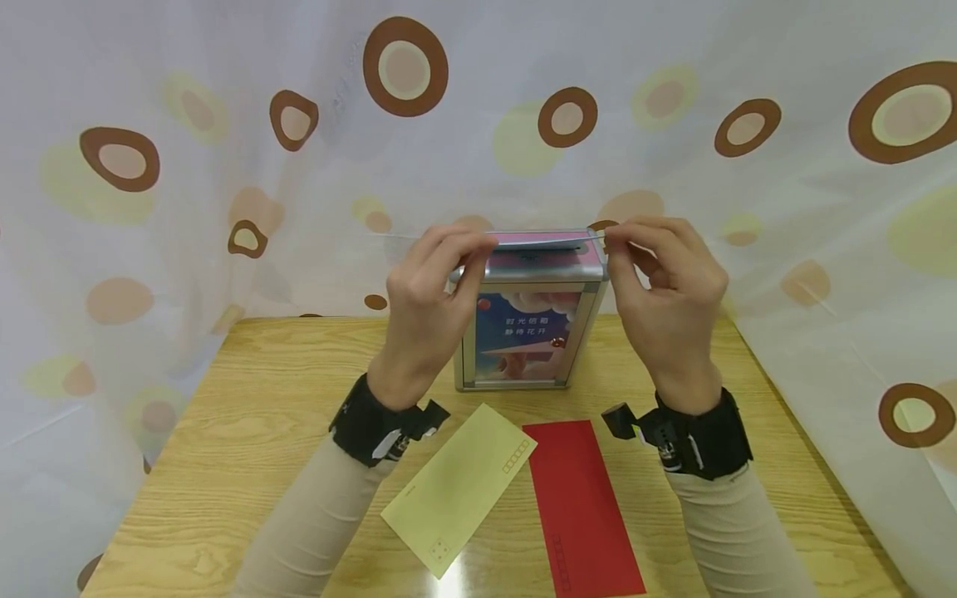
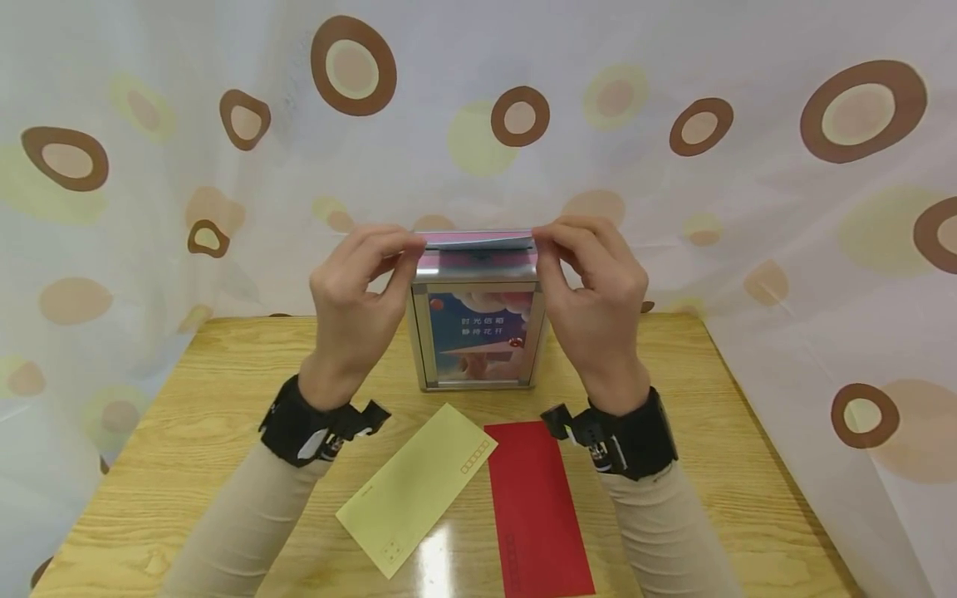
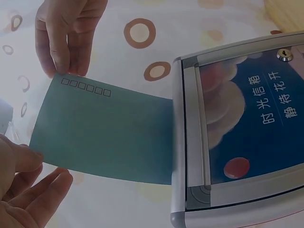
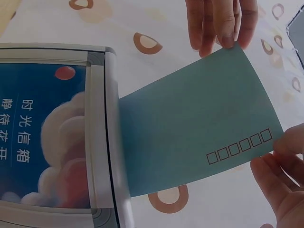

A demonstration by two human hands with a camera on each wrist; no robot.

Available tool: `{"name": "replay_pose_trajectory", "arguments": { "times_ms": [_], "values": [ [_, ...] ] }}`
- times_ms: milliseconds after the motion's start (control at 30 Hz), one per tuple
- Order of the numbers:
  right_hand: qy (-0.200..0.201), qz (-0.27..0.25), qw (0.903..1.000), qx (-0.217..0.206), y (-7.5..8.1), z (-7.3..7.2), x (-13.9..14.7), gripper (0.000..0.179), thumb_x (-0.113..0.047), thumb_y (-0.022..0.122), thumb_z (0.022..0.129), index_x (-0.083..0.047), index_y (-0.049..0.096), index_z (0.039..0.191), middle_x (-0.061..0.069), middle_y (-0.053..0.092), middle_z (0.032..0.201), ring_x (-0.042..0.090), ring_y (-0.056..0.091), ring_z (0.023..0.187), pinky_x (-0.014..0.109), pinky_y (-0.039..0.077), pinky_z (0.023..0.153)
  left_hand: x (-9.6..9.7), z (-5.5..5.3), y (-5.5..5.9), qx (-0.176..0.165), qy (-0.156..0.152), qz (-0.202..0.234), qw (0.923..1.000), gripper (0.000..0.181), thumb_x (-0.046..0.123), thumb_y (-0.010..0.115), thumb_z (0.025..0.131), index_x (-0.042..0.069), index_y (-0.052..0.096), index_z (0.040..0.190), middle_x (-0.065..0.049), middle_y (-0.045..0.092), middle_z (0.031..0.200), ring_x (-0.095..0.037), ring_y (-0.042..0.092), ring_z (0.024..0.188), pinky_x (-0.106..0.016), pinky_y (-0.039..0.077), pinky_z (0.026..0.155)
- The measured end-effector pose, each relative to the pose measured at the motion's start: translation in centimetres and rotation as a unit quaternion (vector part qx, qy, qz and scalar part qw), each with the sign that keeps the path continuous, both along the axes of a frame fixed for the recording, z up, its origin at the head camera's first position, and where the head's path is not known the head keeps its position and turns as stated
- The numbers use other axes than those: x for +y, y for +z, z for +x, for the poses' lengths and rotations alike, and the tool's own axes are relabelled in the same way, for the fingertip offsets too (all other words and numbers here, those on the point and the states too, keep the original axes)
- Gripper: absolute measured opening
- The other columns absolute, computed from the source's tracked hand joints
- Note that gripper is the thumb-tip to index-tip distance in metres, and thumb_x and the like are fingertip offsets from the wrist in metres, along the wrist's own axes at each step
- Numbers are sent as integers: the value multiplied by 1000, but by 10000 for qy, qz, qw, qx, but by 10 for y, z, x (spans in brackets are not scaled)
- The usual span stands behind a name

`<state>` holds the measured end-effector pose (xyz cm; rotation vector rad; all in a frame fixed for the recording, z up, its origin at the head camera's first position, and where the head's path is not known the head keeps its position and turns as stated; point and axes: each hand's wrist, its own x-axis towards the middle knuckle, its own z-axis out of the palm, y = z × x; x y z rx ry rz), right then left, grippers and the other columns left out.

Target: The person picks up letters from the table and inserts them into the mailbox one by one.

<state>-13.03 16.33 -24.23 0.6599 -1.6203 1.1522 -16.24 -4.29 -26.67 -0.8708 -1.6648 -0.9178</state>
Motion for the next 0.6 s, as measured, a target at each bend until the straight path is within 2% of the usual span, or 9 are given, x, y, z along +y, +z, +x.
{"name": "replay_pose_trajectory", "arguments": {
  "times_ms": [267,600],
  "values": [
    [-209,349,9990,-194,-8,-7,2,10,17,61,83,15,68,91,29,63,92,24,65,91,27,57,85,0,-7,-9,-220,-18,-31,9998,10,3,63,93,1,70,100,-13,67,92,-16,62,81,-29,57,69],
    [-249,546,9977,-325,-28,-28,17,11,8,65,86,9,71,95,21,65,98,22,64,92,28,56,86,0,-13,-15,-373,72,-95,9992,10,3,63,93,1,70,100,-12,68,94,-17,63,83,-28,57,71]
  ]
}}
